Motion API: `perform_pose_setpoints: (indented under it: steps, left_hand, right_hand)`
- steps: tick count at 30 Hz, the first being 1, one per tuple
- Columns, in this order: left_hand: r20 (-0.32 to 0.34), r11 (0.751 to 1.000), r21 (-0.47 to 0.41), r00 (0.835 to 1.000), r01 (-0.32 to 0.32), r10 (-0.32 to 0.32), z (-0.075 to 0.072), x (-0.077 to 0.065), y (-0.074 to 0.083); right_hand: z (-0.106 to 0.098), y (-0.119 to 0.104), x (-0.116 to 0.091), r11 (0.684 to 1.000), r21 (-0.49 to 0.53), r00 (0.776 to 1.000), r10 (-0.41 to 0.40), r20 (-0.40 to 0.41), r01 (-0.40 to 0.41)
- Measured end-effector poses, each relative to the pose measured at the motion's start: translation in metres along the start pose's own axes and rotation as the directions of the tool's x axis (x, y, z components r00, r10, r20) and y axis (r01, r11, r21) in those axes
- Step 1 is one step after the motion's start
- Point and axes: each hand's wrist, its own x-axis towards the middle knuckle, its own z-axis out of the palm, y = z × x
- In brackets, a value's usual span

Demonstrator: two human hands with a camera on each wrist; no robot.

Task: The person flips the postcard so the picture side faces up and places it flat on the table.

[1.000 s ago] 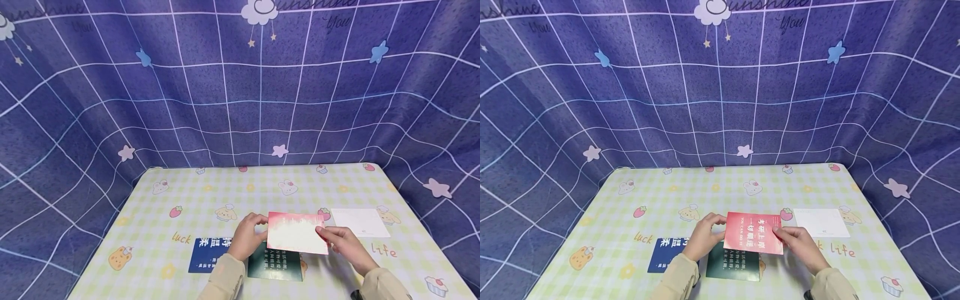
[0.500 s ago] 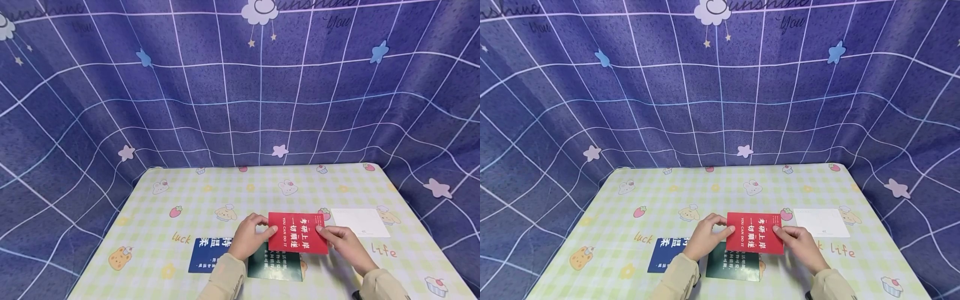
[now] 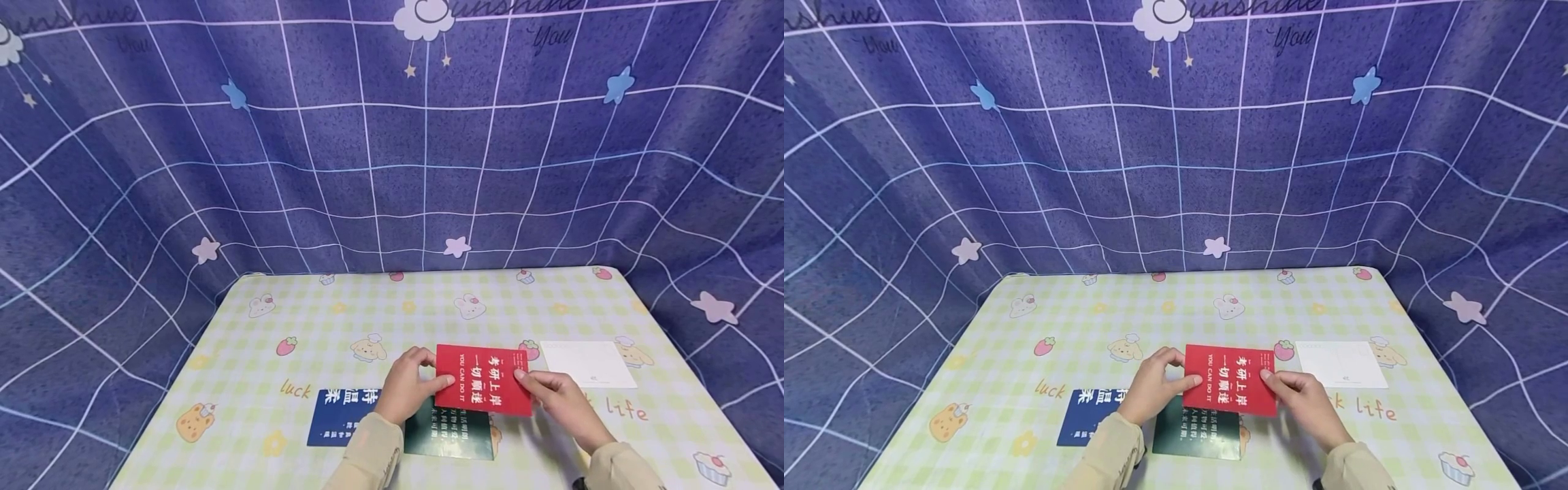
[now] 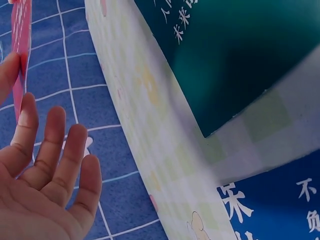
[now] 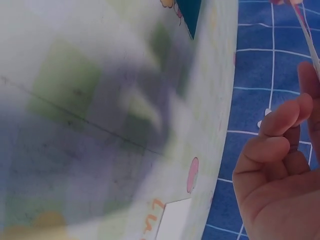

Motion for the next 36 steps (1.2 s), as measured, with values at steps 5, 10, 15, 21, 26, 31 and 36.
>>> perform_pose_setpoints:
  steps: [5,10,15,21,26,31,36]
  left_hand:
    - [-0.013,1.000,0.014,1.000,0.026,-0.026,-0.001,0.001,0.001]
    - [-0.023,0.998,0.037,0.999,0.048,-0.047,-0.005,0.001,0.002]
    - [-0.030,0.997,0.052,0.998,0.056,-0.055,-0.008,0.003,0.001]
    - [-0.039,0.996,0.050,0.997,0.074,-0.072,-0.010,0.004,-0.002]
    - [-0.040,0.995,0.045,0.996,0.087,-0.085,-0.012,0.004,-0.004]
    - [-0.041,0.995,0.043,0.995,0.095,-0.093,-0.016,0.003,-0.006]
    - [-0.046,0.994,0.040,0.994,0.098,-0.096,-0.020,0.003,-0.007]
  right_hand:
    - [0.002,-0.004,0.000,0.995,-0.078,0.998,-0.058,-0.024,0.056]
    - [0.005,-0.007,-0.001,0.984,-0.143,0.992,-0.115,-0.044,0.107]
    - [0.009,-0.010,0.000,0.980,-0.167,0.992,-0.116,-0.055,0.105]
    - [0.011,-0.014,0.002,0.974,-0.206,0.993,-0.108,-0.044,0.096]
    - [0.013,-0.018,0.004,0.967,-0.228,0.991,-0.129,-0.042,0.116]
    - [0.015,-0.020,0.006,0.961,-0.235,0.987,-0.158,-0.035,0.145]
    - [0.018,-0.021,0.009,0.956,-0.246,0.986,-0.168,-0.022,0.158]
